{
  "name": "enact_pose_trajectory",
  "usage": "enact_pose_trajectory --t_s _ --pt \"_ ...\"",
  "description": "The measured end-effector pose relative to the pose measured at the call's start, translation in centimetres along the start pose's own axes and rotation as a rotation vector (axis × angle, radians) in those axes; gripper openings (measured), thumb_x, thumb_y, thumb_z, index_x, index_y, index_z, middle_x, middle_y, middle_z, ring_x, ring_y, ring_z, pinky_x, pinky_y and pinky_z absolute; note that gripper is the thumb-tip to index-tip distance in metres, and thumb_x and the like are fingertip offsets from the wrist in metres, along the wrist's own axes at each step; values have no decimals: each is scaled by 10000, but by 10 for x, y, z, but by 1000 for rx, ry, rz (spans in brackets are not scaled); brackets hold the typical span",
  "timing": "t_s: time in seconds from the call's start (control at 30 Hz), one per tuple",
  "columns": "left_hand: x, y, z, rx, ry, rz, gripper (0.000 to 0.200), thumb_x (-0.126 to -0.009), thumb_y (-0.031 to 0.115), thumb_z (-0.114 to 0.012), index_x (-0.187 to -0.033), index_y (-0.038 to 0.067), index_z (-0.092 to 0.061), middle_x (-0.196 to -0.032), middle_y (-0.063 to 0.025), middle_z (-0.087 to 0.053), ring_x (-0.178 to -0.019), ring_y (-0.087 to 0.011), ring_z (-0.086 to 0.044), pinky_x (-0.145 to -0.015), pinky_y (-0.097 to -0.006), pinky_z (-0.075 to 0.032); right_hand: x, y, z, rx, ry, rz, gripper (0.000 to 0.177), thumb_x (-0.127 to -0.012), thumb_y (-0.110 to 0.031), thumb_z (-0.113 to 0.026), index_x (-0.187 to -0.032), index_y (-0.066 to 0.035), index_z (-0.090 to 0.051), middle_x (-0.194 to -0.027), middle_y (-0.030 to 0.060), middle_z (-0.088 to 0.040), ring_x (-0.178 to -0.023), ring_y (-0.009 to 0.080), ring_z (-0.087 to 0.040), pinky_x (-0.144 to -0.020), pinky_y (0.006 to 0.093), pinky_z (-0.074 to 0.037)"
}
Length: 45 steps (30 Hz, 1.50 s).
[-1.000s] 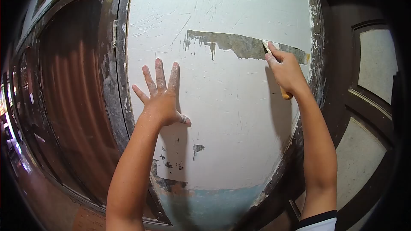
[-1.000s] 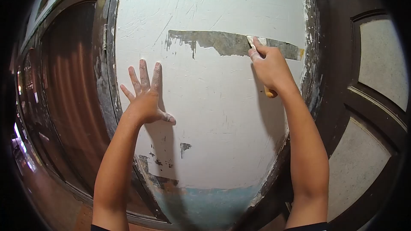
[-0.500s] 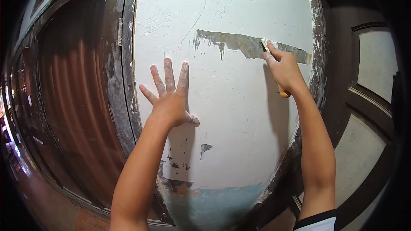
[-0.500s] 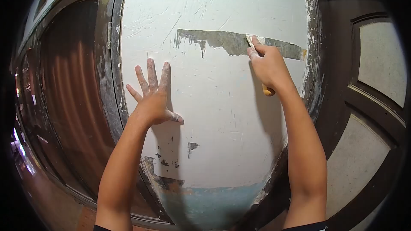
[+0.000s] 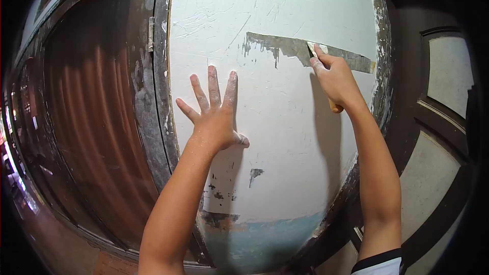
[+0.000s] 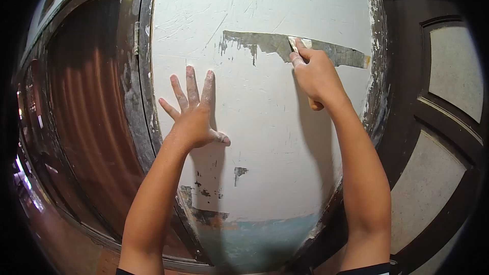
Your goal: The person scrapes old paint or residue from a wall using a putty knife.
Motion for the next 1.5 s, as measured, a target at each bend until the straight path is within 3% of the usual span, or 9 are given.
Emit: enact_pose_trajectory --t_s 0.13,0.53,0.63,0.97,1.07,1.17,1.33,1.43,1.5 --pt "-2 -1 2 26 12 -12 1699 -417 483 -1042 -1704 213 33 -1708 -290 226 -1509 -566 312 -1058 -866 137 -4 -5 -1 -9 36 52 520 -1053 -313 -559 -1541 -137 -525 -865 182 -723 -736 231 -636 -826 380 -525" --pt "-1 -4 0 57 35 -42 1672 -437 459 -1042 -1705 215 20 -1707 -288 233 -1508 -568 315 -1055 -867 134 -1 -29 -14 10 -16 30 512 -1060 -263 -531 -1556 -137 -518 -604 37 -445 -484 166 -463 -584 394 -476" --pt "2 -4 -4 49 62 -60 1660 -441 447 -1042 -1706 210 7 -1711 -289 221 -1510 -575 302 -1053 -872 126 6 -36 -13 35 -69 -11 528 -1059 -269 -531 -1569 -136 -496 -641 76 -501 -574 181 -533 -691 392 -509" --pt "1 -8 1 59 30 -81 1595 -509 450 -1025 -1705 258 13 -1734 -227 210 -1517 -570 287 -1041 -916 58 1 -51 -25 104 -43 59 555 -1077 -244 -494 -1617 -139 -418 -628 76 -526 -442 209 -465 -559 413 -495" --pt "6 -21 1 -31 130 -115 1619 -434 538 -1012 -1707 232 -59 -1764 -193 92 -1590 -476 165 -1120 -861 28 24 -76 -17 -32 -156 -139 524 -1076 -254 -495 -1588 -143 -472 -634 75 -533 -458 217 -500 -544 421 -483" --pt "5 -54 15 -162 364 -150 1679 -351 707 -936 -1701 150 -108 -1774 -156 -31 -1640 -328 -26 -1259 -698 -50 -4 -48 -44 33 -28 80 506 -1078 -250 -492 -1572 -144 -498 -615 68 -501 -450 211 -458 -523 426 -459" --pt "-7 -75 23 -167 341 -162 1806 -238 783 -895 -1691 75 -89 -1775 -149 -9 -1635 -348 45 -1254 -707 9 13 -73 -39 -1 -58 9 486 -1083 -254 -485 -1552 -131 -522 -637 92 -560 -510 245 -527 -599 426 -499" --pt "-8 -75 23 -163 313 -156 1814 -232 777 -900 -1694 93 -73 -1775 -143 5 -1634 -343 68 -1256 -702 25 20 -81 -40 14 -42 -56 516 -1078 -299 -527 -1571 -154 -489 -821 133 -667 -789 235 -627 -858 391 -510" --pt "-8 -75 23 -173 306 -149 1817 -230 773 -903 -1696 102 -65 -1776 -140 10 -1633 -342 75 -1257 -699 31 24 -88 -36 -25 -95 -105 521 -1082 -292 -521 -1578 -140 -480 -696 72 -548 -662 188 -548 -754 383 -500"
Point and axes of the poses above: each hand's wrist, its own x-axis away from the middle knuckle, its own z-axis out of the back of the hand, y = z × x, the point moved 2 cm from there along -x, towards the middle knuckle
